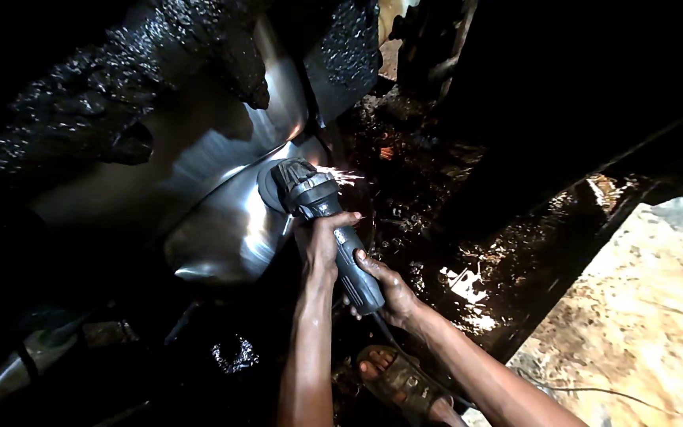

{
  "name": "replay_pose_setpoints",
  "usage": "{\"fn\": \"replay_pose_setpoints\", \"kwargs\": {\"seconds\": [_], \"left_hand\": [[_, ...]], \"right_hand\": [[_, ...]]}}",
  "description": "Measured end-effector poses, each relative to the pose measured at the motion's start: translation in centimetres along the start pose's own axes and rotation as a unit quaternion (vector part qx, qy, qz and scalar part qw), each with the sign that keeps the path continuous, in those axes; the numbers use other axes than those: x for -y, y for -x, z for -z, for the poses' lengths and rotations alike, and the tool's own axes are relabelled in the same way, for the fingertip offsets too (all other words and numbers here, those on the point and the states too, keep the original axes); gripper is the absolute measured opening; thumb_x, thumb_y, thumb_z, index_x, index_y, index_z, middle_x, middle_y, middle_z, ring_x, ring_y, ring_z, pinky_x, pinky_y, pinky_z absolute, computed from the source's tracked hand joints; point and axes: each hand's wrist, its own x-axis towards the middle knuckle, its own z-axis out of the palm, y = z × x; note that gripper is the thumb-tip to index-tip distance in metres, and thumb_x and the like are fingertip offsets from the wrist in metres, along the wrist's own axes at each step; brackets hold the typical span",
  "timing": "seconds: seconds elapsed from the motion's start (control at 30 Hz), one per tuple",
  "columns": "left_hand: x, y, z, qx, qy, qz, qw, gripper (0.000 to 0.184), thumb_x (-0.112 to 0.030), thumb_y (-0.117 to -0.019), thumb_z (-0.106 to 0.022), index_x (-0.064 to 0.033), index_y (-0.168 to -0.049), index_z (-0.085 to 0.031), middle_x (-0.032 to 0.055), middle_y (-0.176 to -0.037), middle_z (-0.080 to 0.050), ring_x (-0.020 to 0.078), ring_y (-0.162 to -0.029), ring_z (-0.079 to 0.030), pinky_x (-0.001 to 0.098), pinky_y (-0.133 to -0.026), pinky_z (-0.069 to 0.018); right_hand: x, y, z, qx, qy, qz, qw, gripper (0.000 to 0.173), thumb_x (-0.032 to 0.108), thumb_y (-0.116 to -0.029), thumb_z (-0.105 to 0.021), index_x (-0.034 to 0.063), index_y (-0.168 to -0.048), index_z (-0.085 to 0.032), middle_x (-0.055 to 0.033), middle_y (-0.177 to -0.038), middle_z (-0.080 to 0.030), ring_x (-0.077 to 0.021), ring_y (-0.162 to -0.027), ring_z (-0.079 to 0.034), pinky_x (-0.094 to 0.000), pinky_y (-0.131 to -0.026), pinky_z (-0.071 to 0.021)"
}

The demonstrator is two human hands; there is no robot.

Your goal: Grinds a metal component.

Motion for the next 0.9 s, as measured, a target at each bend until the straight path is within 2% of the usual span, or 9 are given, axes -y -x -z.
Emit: {"fn": "replay_pose_setpoints", "kwargs": {"seconds": [0.1, 0.23, 0.47, 0.57, 0.73, 0.77, 0.83, 0.9], "left_hand": [[-0.1, -0.1, -0.2, -0.004, -0.009, -0.004, 1.0, 0.059, -0.008, -0.0642, -0.086, -0.0015, -0.117, -0.062, 0.0156, -0.1, -0.069, 0.0252, -0.086, -0.069, 0.044, -0.073, -0.0596], [-0.5, -0.1, -0.5, -0.004, -0.018, -0.003, 1.0, 0.053, -0.008, -0.0658, -0.086, -0.0008, -0.113, -0.063, 0.0153, -0.096, -0.069, 0.0245, -0.083, -0.069, 0.0429, -0.071, -0.0598], [-0.7, -0.4, -1.0, 0.001, -0.035, 0.005, 0.999, 0.053, -0.01, -0.0681, -0.086, -0.0008, -0.115, -0.063, 0.0148, -0.098, -0.068, 0.0239, -0.085, -0.068, 0.0427, -0.072, -0.0588], [-0.7, -0.7, -1.4, -0.008, -0.042, 0.005, 0.999, 0.053, -0.011, -0.0657, -0.088, -0.0003, -0.112, -0.065, 0.0157, -0.098, -0.069, 0.0257, -0.087, -0.068, 0.0454, -0.074, -0.0585], [-1.4, -0.2, -2.2, 0.018, -0.046, 0.011, 0.999, 0.043, -0.008, -0.0742, -0.083, -0.0015, -0.113, -0.064, 0.012, -0.095, -0.069, 0.0203, -0.082, -0.068, 0.0388, -0.071, -0.0583], [-1.4, -0.3, -2.2, 0.02, -0.054, 0.016, 0.998, 0.045, -0.01, -0.0749, -0.083, -0.0012, -0.115, -0.064, 0.0128, -0.097, -0.068, 0.0213, -0.085, -0.067, 0.0401, -0.073, -0.0575], [-1.1, -0.9, -2.2, -0.001, -0.073, 0.026, 0.997, 0.058, -0.016, -0.0692, -0.088, 0.0001, -0.118, -0.062, 0.0165, -0.103, -0.067, 0.0264, -0.093, -0.067, 0.0464, -0.079, -0.0572], [-1.1, -1.2, -2.4, -0.002, -0.081, 0.029, 0.996, 0.062, -0.017, -0.0681, -0.089, -0.0005, -0.121, -0.061, 0.0167, -0.107, -0.067, 0.0267, -0.097, -0.066, 0.0475, -0.082, -0.0565]], "right_hand": [[0.2, -0.1, 0.0, -0.004, -0.001, -0.001, 1.0, 0.053, 0.061, -0.1001, -0.047, 0.0138, -0.113, -0.066, -0.0091, -0.077, -0.069, -0.0154, -0.056, -0.067, -0.0287, -0.05, -0.0574], [0.7, -0.4, -0.2, 0.0, -0.02, -0.009, 1.0, 0.051, 0.055, -0.1023, -0.041, 0.0113, -0.114, -0.064, -0.0107, -0.077, -0.069, -0.0171, -0.057, -0.067, -0.0296, -0.05, -0.0577], [0.9, -0.7, 0.0, 0.005, -0.037, -0.003, 0.999, 0.051, 0.056, -0.1023, -0.041, 0.0115, -0.113, -0.064, -0.0103, -0.077, -0.069, -0.0171, -0.058, -0.067, -0.03, -0.051, -0.0582], [1.0, -0.9, 0.2, 0.008, -0.041, 0.0, 0.999, 0.052, 0.057, -0.1017, -0.041, 0.0118, -0.113, -0.063, -0.0103, -0.077, -0.069, -0.0172, -0.058, -0.067, -0.03, -0.051, -0.058], [1.5, -1.0, 0.6, 0.009, -0.043, -0.009, 0.999, 0.053, 0.058, -0.1022, -0.038, 0.013, -0.113, -0.063, -0.0091, -0.076, -0.068, -0.0169, -0.057, -0.066, -0.03, -0.051, -0.0575], [1.6, -1.0, 0.6, 0.006, -0.04, -0.01, 0.999, 0.053, 0.058, -0.1026, -0.037, 0.0131, -0.114, -0.063, -0.0088, -0.076, -0.068, -0.0166, -0.057, -0.066, -0.03, -0.051, -0.0574], [1.8, -1.1, 0.6, 0.002, -0.04, -0.01, 0.999, 0.054, 0.058, -0.1022, -0.037, 0.0129, -0.115, -0.062, -0.0093, -0.077, -0.067, -0.0168, -0.057, -0.066, -0.0303, -0.051, -0.0574], [2.0, -1.1, 0.6, -0.005, -0.041, -0.01, 0.999, 0.054, 0.059, -0.1026, -0.036, 0.0139, -0.115, -0.063, -0.009, -0.076, -0.067, -0.0167, -0.057, -0.066, -0.0302, -0.051, -0.0575]]}}
